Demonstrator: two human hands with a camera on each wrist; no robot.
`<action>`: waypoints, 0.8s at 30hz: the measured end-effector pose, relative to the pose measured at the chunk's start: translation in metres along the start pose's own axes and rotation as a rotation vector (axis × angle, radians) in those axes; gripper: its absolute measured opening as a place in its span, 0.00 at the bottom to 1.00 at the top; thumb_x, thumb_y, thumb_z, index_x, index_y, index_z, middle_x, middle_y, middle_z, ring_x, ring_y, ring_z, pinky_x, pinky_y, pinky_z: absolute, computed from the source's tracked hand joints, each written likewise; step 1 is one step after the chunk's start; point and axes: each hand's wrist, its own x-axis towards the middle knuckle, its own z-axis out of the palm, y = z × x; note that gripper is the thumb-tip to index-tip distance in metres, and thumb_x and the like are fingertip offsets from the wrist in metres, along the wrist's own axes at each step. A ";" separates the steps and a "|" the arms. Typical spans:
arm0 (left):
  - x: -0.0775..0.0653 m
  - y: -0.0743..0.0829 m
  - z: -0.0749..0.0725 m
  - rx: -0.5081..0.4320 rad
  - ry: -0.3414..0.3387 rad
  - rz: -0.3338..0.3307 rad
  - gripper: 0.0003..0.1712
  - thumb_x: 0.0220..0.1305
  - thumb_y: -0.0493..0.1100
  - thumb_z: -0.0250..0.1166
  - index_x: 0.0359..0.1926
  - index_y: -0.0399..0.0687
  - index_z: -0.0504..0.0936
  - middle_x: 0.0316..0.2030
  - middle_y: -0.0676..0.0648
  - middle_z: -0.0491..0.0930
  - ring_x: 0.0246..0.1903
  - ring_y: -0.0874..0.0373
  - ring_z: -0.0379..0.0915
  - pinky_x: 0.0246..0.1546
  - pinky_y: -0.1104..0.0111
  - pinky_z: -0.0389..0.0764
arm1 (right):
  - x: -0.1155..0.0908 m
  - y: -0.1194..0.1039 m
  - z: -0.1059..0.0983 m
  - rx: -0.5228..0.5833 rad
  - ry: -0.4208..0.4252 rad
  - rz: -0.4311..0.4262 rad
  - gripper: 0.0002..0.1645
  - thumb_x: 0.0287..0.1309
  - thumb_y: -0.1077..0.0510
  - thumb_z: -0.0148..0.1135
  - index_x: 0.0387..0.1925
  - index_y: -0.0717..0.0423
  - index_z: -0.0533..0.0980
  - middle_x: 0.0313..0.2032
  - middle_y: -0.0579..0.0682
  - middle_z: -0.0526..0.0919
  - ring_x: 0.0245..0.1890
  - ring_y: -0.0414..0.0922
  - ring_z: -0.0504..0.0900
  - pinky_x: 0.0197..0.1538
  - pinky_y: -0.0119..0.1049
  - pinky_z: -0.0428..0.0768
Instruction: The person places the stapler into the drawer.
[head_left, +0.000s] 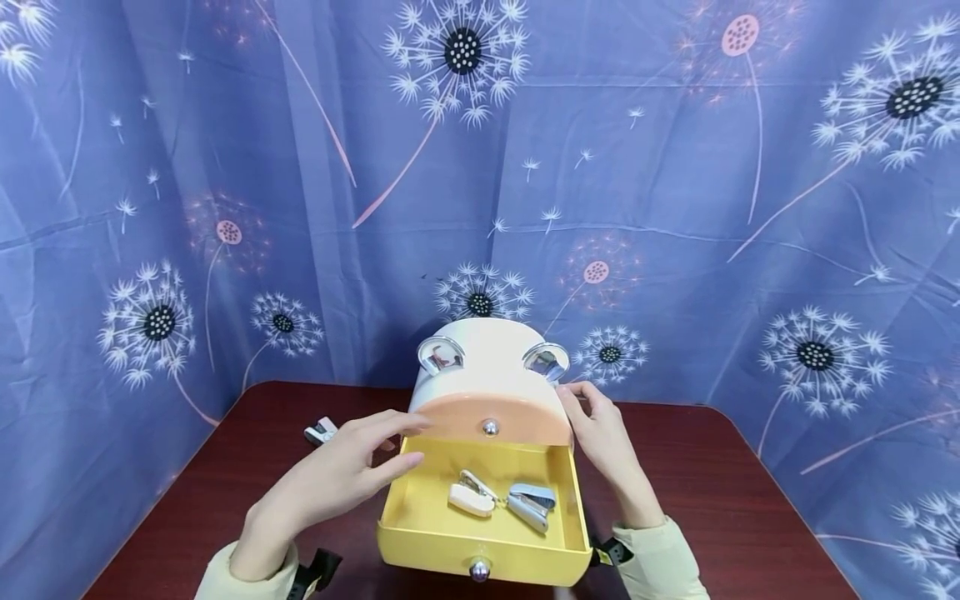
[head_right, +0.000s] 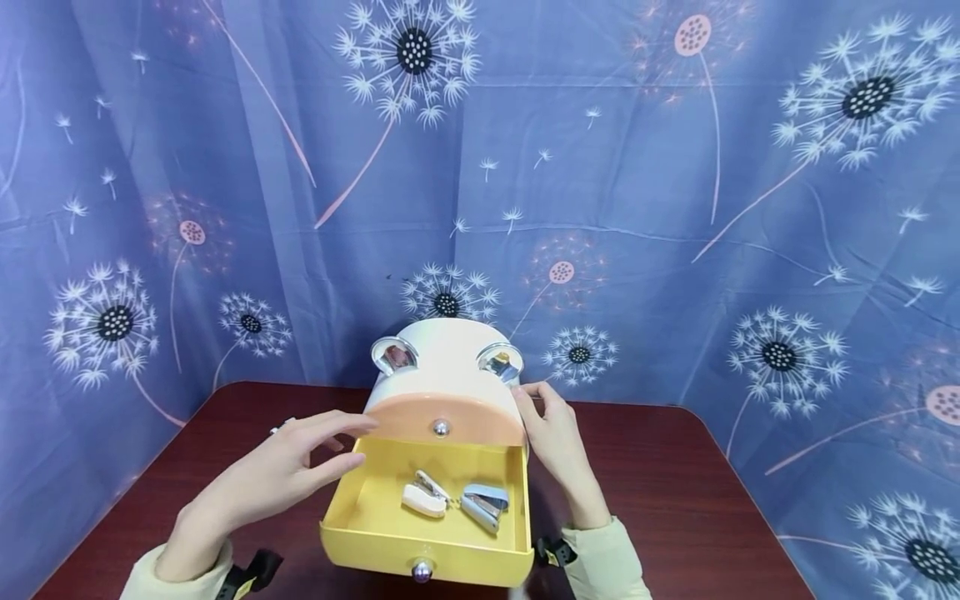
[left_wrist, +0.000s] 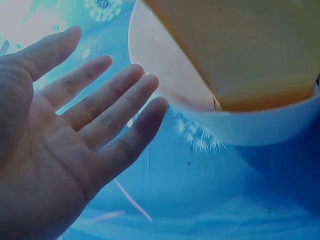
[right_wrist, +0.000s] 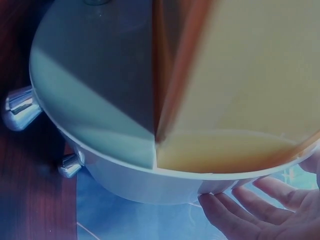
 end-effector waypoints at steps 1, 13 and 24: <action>-0.003 -0.003 -0.001 -0.017 0.014 -0.014 0.20 0.70 0.50 0.61 0.58 0.48 0.78 0.52 0.52 0.79 0.45 0.63 0.76 0.45 0.63 0.78 | 0.000 -0.001 0.000 0.001 -0.003 -0.001 0.26 0.69 0.37 0.51 0.49 0.52 0.78 0.40 0.51 0.85 0.39 0.45 0.81 0.43 0.42 0.76; -0.030 -0.049 -0.023 0.024 0.119 -0.313 0.29 0.65 0.57 0.65 0.62 0.52 0.74 0.54 0.53 0.77 0.38 0.62 0.75 0.41 0.64 0.76 | -0.002 -0.001 0.001 -0.004 0.002 0.008 0.25 0.70 0.38 0.51 0.48 0.53 0.78 0.42 0.52 0.85 0.39 0.45 0.81 0.41 0.41 0.76; -0.032 -0.099 -0.016 0.117 0.154 -0.514 0.31 0.66 0.50 0.65 0.62 0.35 0.70 0.53 0.33 0.74 0.50 0.42 0.73 0.50 0.47 0.71 | 0.000 -0.001 0.001 -0.011 -0.002 0.001 0.25 0.70 0.38 0.50 0.48 0.52 0.77 0.42 0.52 0.84 0.39 0.46 0.81 0.41 0.41 0.76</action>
